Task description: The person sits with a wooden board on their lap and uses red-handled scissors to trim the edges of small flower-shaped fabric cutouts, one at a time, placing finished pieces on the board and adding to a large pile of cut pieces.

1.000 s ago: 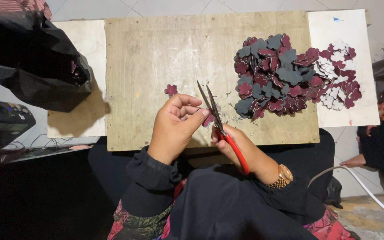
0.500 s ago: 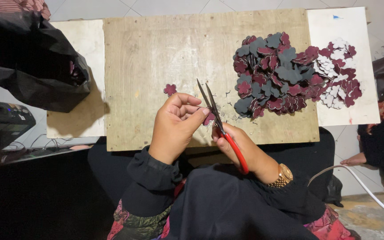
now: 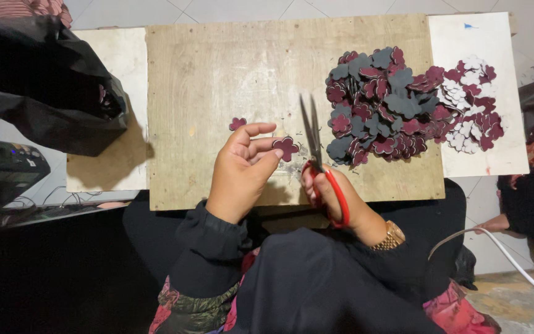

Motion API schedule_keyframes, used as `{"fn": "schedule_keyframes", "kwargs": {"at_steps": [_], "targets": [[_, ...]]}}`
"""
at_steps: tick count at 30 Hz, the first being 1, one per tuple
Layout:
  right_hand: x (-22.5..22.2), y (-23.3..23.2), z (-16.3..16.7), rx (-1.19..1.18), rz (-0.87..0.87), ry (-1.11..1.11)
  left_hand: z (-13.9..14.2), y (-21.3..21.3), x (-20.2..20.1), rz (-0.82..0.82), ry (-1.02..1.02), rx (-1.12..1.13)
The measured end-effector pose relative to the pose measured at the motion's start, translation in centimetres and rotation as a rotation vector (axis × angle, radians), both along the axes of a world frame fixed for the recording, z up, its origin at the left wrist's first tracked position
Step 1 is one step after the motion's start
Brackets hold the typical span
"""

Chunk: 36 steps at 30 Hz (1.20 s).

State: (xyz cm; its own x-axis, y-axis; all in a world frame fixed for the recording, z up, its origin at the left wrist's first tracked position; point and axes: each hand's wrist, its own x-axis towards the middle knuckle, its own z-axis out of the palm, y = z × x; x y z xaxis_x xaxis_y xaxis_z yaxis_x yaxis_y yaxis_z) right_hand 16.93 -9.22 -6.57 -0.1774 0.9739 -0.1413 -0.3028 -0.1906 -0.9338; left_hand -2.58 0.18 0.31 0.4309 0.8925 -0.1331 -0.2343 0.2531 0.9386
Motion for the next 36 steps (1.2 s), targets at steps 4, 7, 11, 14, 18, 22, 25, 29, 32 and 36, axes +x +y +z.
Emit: {"fn": "schedule_keyframes", "kwargs": {"at_steps": [4, 7, 11, 14, 18, 22, 25, 29, 32, 36], "targets": [[0.2, 0.8, -0.4, 0.006, -0.021, 0.113, -0.6, 0.4, 0.0, -0.005, -0.031, -0.010], [-0.1, 1.2, -0.6, -0.007, -0.002, 0.303, -1.5, 0.9, 0.1, -0.004, -0.103, -0.012], [0.1, 1.8, -0.9, 0.007, -0.002, 0.285, -3.3, 1.4, 0.0, 0.033, -0.087, -0.030], [0.4, 1.9, -1.2, -0.007, 0.009, 0.307, -4.8, 2.0, 0.0, 0.134, -0.019, -0.029], [0.6, 2.1, -1.6, -0.017, 0.013, 0.395, -6.2, 4.1, -1.3, 0.408, 0.102, 0.158], [0.7, 2.2, -1.7, -0.008, 0.009, 0.344, -6.5, 5.8, -5.1, 0.655, 0.426, 0.097], [0.8, 2.1, -2.0, -0.013, 0.006, 0.338, -6.8, 6.1, -6.7, 0.730, 0.670, 0.165], [0.9, 2.1, -2.4, -0.013, 0.008, 0.375, -7.2, 5.9, -7.3, 0.808, 1.085, 0.441], [1.0, 2.0, -2.3, -0.022, 0.001, 0.372, -7.2, 5.5, -7.1, 0.859, 1.210, 0.509], [0.9, 2.1, -2.2, -0.015, -0.009, 0.354, -7.3, 5.1, -6.8, 0.833, 1.401, 0.523]]}}
